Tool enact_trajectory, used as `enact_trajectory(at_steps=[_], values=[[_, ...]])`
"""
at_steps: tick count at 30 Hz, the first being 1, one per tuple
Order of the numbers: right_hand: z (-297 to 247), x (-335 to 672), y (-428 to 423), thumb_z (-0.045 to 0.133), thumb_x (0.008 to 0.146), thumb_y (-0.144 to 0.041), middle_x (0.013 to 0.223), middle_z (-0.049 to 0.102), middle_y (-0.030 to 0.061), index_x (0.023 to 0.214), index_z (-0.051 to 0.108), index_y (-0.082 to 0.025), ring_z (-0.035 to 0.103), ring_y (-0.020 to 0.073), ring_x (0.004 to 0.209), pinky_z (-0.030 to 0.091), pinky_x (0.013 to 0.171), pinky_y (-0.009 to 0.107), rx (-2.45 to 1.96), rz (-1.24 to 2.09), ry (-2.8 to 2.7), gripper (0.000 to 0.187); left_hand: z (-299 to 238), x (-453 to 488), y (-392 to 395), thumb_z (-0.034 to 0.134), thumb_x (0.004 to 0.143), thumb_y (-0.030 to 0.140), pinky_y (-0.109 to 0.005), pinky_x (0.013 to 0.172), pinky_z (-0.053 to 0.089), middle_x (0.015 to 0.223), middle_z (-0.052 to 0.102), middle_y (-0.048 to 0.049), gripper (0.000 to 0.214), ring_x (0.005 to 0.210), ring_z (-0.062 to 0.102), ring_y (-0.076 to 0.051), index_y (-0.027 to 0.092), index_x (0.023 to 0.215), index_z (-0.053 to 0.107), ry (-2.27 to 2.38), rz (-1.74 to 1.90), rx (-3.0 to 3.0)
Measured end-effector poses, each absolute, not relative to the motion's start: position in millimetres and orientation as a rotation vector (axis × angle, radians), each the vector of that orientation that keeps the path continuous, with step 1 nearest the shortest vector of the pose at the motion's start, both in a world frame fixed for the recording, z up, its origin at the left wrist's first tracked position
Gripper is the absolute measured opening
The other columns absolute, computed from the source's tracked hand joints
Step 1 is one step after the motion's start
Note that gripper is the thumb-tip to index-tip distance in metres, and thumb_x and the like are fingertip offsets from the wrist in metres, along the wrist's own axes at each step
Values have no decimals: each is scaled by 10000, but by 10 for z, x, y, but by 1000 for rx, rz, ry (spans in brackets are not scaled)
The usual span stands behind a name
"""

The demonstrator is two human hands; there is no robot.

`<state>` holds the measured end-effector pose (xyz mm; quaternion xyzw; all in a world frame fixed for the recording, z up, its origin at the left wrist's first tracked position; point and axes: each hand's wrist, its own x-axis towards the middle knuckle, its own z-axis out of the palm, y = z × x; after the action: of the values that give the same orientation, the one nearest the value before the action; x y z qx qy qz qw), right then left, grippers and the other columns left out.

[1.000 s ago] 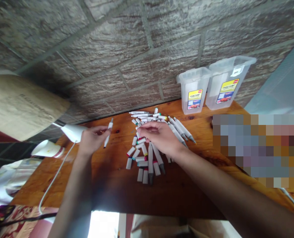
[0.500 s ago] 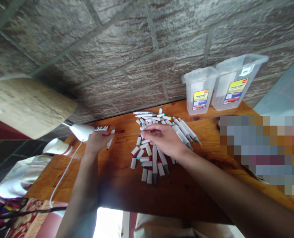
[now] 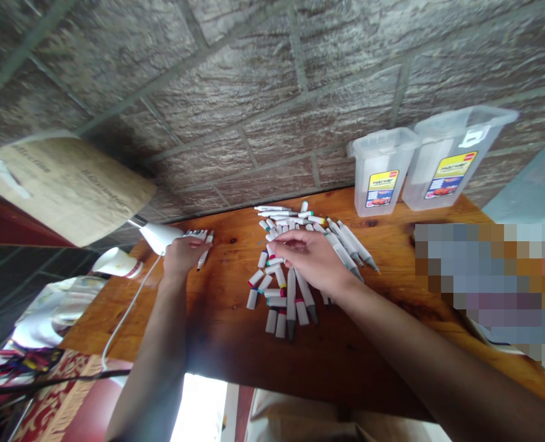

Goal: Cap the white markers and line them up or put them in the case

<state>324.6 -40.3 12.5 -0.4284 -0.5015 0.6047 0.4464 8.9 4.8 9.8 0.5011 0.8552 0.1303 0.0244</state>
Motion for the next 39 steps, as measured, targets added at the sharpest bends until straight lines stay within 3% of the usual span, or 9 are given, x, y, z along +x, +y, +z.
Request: enact_trajectory(at_steps=[14, 20, 27, 34, 39], values=[[129, 3247, -409, 771, 764, -432, 858, 774, 30, 901, 766, -184, 681, 153, 744, 543, 636, 262, -1111, 1430, -1321, 283, 108, 59, 52, 705, 813, 468, -413, 942, 522, 1080, 785, -113, 316, 1085, 707, -346, 242, 1010, 805, 2728, 329, 1514], [64, 3267, -417, 685, 863, -361, 926, 800, 25, 910, 778, -206, 713, 178, 824, 534, 790, 305, -1090, 1097, -1613, 187, 100, 46, 70, 714, 800, 472, -422, 962, 514, 1081, 785, -101, 301, 1099, 702, -341, 259, 995, 801, 2755, 322, 1491], [50, 3257, -447, 638, 902, -255, 933, 810, 5, 891, 773, -224, 715, 164, 777, 510, 796, 292, -1138, 792, -1902, 138, 116, 64, 60, 708, 802, 483, -421, 960, 510, 1107, 779, -111, 321, 1118, 693, -343, 253, 1008, 799, 2749, 335, 1479], [79, 3273, -455, 602, 932, -225, 1019, 788, 37, 928, 755, -211, 715, 185, 893, 493, 879, 291, -1229, 560, -2070, 154, 80, 4, 65, 727, 776, 491, -450, 923, 518, 1070, 784, -121, 329, 1083, 700, -365, 249, 987, 795, 2718, 382, 1534], [137, 3299, -474, 545, 965, -233, 1044, 782, 73, 946, 767, -207, 714, 224, 967, 481, 901, 312, -1415, 433, -2243, 224, 60, 64, 81, 676, 820, 530, -349, 840, 526, 928, 779, -90, 370, 908, 722, -279, 210, 982, 766, 2631, 719, 1680]])
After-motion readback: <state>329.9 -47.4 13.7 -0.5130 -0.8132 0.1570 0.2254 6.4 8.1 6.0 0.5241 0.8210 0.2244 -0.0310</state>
